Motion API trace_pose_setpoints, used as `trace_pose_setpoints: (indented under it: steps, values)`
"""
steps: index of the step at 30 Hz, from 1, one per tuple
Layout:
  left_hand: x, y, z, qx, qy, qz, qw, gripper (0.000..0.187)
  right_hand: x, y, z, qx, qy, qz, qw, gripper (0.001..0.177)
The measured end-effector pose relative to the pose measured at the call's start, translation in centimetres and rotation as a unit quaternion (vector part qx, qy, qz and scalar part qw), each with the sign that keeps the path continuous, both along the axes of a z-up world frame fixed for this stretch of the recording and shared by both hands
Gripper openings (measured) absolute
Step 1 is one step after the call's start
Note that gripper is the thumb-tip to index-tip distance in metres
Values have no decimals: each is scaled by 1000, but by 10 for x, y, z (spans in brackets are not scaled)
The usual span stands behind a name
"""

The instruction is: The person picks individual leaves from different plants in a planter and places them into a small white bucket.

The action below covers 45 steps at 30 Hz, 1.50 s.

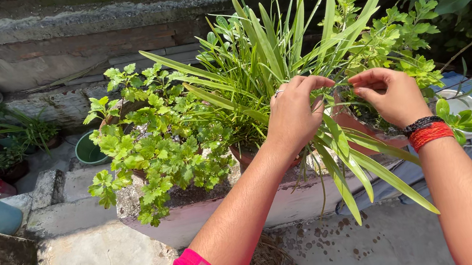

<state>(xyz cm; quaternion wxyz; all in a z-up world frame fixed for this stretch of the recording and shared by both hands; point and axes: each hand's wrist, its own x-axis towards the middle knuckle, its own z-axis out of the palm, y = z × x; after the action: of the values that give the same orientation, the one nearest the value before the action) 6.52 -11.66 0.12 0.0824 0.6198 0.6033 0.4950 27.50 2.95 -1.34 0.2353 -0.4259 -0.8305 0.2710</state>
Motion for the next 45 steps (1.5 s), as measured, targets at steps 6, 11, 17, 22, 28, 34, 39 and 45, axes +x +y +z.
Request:
trace_pose_setpoints:
  steps: [6, 11, 17, 22, 28, 34, 39, 45]
  values:
    - [28, 5, -28, -77, 93, -21, 992, 34, 16, 0, -65, -136, -270, 109, 947, 27]
    - [52, 12, -59, -98, 185, 20, 978, 50, 23, 2, -72, -77, -200, 12, 977, 31]
    - [54, 18, -68, -129, 201, 37, 970, 57, 29, 20, -103, 115, -124, -27, 985, 26]
    - [50, 13, -65, -170, 191, 30, 966, 58, 26, 34, -127, 24, -69, -24, 997, 39]
    - [46, 8, -64, -156, 183, 39, 970, 56, 26, 38, -129, 18, -100, -11, 995, 37]
    - [41, 3, -66, -131, 176, 46, 975, 55, 31, 10, -93, 36, -105, -45, 993, 35]
    - [38, 1, -65, -130, 169, 41, 976, 53, 40, -24, -58, 85, 4, -58, 995, 27]
    - [36, -2, -60, -111, 152, 32, 982, 50, 50, -47, -38, -28, 56, -116, 991, 25]
